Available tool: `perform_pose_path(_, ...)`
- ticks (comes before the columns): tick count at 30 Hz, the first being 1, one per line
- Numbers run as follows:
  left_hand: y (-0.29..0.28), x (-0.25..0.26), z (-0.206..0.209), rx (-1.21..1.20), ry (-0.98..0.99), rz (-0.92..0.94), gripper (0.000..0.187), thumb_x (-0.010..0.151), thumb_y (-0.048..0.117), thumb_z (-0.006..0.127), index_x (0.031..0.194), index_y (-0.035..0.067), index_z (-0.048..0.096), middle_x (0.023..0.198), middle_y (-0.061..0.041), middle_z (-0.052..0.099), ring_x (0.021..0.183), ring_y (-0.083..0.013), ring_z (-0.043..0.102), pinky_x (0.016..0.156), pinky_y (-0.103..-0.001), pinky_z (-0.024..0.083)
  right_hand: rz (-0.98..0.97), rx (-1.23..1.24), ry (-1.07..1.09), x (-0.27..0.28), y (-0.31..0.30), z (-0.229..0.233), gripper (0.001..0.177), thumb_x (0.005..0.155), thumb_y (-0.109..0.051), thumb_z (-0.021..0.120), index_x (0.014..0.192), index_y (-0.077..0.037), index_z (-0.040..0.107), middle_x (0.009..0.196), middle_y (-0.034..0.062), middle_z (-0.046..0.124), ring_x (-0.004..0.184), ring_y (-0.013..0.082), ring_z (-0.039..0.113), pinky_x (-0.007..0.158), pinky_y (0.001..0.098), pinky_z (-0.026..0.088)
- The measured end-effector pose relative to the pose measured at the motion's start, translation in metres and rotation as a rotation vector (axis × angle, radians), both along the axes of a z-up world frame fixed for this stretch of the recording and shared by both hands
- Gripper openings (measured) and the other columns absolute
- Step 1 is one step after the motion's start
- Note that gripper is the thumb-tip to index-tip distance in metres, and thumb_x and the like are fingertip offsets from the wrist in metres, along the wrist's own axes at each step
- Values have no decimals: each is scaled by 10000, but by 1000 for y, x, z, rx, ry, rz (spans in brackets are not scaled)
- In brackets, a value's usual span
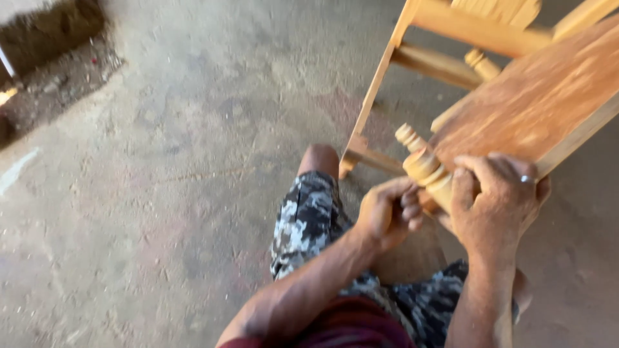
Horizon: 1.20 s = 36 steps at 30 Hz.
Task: Manual sanding of a wooden chair component using sandpaper.
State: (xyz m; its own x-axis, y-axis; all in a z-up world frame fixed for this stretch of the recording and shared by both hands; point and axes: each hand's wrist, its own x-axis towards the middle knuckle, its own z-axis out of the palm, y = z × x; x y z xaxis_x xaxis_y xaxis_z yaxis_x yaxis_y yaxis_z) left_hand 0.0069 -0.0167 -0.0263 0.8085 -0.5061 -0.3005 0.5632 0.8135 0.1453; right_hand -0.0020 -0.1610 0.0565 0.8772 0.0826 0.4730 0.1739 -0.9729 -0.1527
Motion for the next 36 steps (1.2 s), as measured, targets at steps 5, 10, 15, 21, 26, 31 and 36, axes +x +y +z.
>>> perform_pose_path(5,-13,-12,20,-92,121,92,186,1053,173,445,897,113,526,765,26,430,657,-105,445,577,-290,430,14,8,11,-3,1,6,102,1060,-243,696,1032,-174,767,1028,-29,738,1182,198,550,1188,468,309)
perform_pose_path(10,1,-15,44,197,52,141,203,1089,192,512,927,75,543,753,10,472,617,-114,482,548,-292,457,11,-29,-20,1,-2,-1,111,1053,-188,674,1095,-185,777,1099,-19,743,1213,193,534,1200,439,324)
perform_pose_path(15,2,-28,80,266,137,134,189,1072,193,491,946,64,548,759,-13,523,611,-124,521,535,-310,507,14,-20,-4,1,-2,-1,87,1029,-204,682,1046,-180,764,1021,-24,739,1223,194,550,1208,499,305)
perform_pose_path(21,-11,-19,51,267,59,183,185,1090,153,458,962,40,530,786,-23,530,622,-122,532,550,-309,521,12,7,-11,-3,2,2,88,1070,-196,665,1038,-188,747,1040,-19,740,1210,196,558,1177,450,325)
perform_pose_path(26,4,-24,79,271,170,97,212,1098,201,480,961,58,555,763,-6,524,599,-104,512,523,-298,507,-6,-17,12,-1,1,-1,91,1033,-204,675,1051,-187,762,1012,-21,733,1179,207,552,1209,479,292)
perform_pose_path(31,-13,-16,42,246,68,163,208,1106,157,444,963,29,525,783,-32,531,632,-130,542,566,-300,547,18,1,-13,-2,3,5,88,1039,-202,670,1034,-193,757,984,-43,725,1162,187,556,1226,489,298)
perform_pose_path(36,4,-26,84,281,119,117,218,1100,199,463,955,58,543,759,-9,529,614,-116,528,532,-304,524,10,0,-7,-1,0,-1,109,1080,-210,662,1003,-204,739,1014,-49,726,1193,191,560,1151,456,326)
